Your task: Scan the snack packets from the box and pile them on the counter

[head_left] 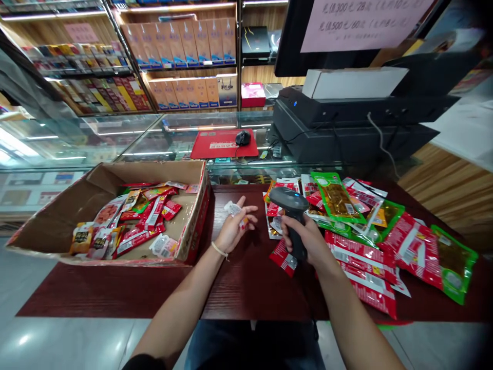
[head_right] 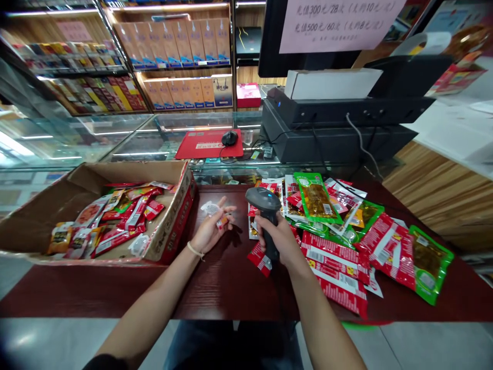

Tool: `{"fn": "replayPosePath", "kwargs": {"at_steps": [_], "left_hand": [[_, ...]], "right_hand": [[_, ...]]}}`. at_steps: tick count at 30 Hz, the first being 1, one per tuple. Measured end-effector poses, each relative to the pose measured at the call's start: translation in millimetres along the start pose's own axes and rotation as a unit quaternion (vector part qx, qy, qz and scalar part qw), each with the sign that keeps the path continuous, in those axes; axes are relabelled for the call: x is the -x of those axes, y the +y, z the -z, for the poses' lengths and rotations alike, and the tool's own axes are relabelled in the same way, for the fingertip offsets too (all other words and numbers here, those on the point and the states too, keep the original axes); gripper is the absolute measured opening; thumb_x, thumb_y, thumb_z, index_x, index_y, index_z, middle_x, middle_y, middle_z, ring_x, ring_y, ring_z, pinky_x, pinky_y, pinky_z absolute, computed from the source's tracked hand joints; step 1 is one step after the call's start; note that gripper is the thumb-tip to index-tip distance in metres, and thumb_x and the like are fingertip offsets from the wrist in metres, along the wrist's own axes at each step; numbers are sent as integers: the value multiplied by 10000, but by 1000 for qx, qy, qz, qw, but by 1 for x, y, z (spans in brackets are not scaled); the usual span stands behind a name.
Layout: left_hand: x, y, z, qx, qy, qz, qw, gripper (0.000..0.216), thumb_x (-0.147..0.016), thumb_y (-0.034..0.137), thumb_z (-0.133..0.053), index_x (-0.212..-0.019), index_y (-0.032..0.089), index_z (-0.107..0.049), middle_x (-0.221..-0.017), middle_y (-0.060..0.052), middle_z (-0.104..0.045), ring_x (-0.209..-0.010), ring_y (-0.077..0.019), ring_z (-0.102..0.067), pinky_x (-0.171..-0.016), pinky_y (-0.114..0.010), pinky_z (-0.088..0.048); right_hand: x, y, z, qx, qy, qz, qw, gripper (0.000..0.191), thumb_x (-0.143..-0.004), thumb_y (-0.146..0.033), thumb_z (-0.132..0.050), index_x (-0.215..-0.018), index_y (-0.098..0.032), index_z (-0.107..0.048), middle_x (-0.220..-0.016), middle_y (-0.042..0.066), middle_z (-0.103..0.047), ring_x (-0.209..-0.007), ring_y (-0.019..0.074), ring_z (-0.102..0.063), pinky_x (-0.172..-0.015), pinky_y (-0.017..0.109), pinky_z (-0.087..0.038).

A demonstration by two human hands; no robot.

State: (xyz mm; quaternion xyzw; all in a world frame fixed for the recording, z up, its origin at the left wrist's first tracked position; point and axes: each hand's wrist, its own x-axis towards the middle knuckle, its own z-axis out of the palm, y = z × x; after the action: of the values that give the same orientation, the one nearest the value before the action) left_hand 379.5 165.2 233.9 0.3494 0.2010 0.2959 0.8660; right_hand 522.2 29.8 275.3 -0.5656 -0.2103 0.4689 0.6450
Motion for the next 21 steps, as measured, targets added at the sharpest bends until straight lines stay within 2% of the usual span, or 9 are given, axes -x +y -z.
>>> {"fn": "replayPosePath", "kwargs": {"at_steps": [2, 4, 6, 8, 11, 14, 18, 21], "left_hand": [[0, 2, 0, 4, -3, -13, 1000, 502, -790, 319, -727, -1248, 277, -525, -1270, -85, -619, -972, -196, -667, -802, -333, -533], [-1, 2, 1, 16, -6, -16, 1000, 322, -801, 309, -716, -1088, 217, -604, -1372, -100, -563, -1148, -247, -618, -955, -398, -489], [-3, 0, 3, 20, 2, -11, 1000, 205, -816, 325, -700, -913, 157, -637, -1382, -130, -558, -1222, -265, -575, -1026, -396, -444], [-5, -3, 6, 12, 36, -10, 999, 207, -814, 331, -703, -864, 138, -651, -1331, -151, -597, -1219, -261, -580, -1039, -383, -436], [-10, -6, 11, -3, 101, -21, 995, 221, -799, 307, -722, -944, 146, -679, -1271, -127, -641, -1171, -225, -610, -1011, -347, -457], [-13, -4, 14, 12, 130, -52, 990, 213, -845, 326, -673, -974, 156, -688, -1165, -85, -688, -1042, -153, -649, -909, -256, -494], [-13, 1, 14, 58, 115, -51, 990, 332, -910, 434, -564, -1112, 192, -669, -1029, -49, -710, -765, -85, -629, -676, -179, -500], [-12, 2, 12, 79, 101, -39, 991, 351, -888, 416, -604, -1154, 192, -653, -985, -44, -713, -673, -78, -604, -615, -187, -490]], "right_hand": [[-1, 2, 1, -1, -2, 2, 1000, 368, -741, -446, -743, -976, -238, -551, -606, -82, -540, -387, 80, -453, -331, 194, -390], [-2, 3, 2, -4, -5, 3, 1000, 348, -756, -436, -739, -967, -236, -549, -607, -79, -541, -393, 81, -454, -331, 193, -387], [-2, 4, 3, -6, -5, 1, 1000, 340, -760, -432, -739, -961, -232, -552, -612, -77, -543, -396, 79, -454, -332, 191, -384], [-1, 3, 3, -4, -3, -2, 1000, 349, -753, -435, -742, -967, -230, -557, -617, -76, -541, -396, 76, -453, -335, 190, -386], [1, 0, 2, -6, -4, -2, 1000, 352, -750, -434, -745, -967, -229, -558, -616, -76, -539, -398, 74, -453, -339, 190, -390], [2, 0, 2, -9, -3, 1, 1000, 320, -766, -417, -744, -938, -225, -555, -620, -72, -542, -400, 73, -455, -339, 190, -396], [1, 1, 4, -10, -3, 1, 1000, 284, -781, -399, -743, -869, -211, -549, -621, -62, -544, -403, 77, -464, -330, 195, -404], [0, 1, 5, -11, -1, -1, 1000, 281, -785, -391, -743, -908, -212, -564, -618, -61, -545, -405, 82, -466, -326, 198, -406]]}}
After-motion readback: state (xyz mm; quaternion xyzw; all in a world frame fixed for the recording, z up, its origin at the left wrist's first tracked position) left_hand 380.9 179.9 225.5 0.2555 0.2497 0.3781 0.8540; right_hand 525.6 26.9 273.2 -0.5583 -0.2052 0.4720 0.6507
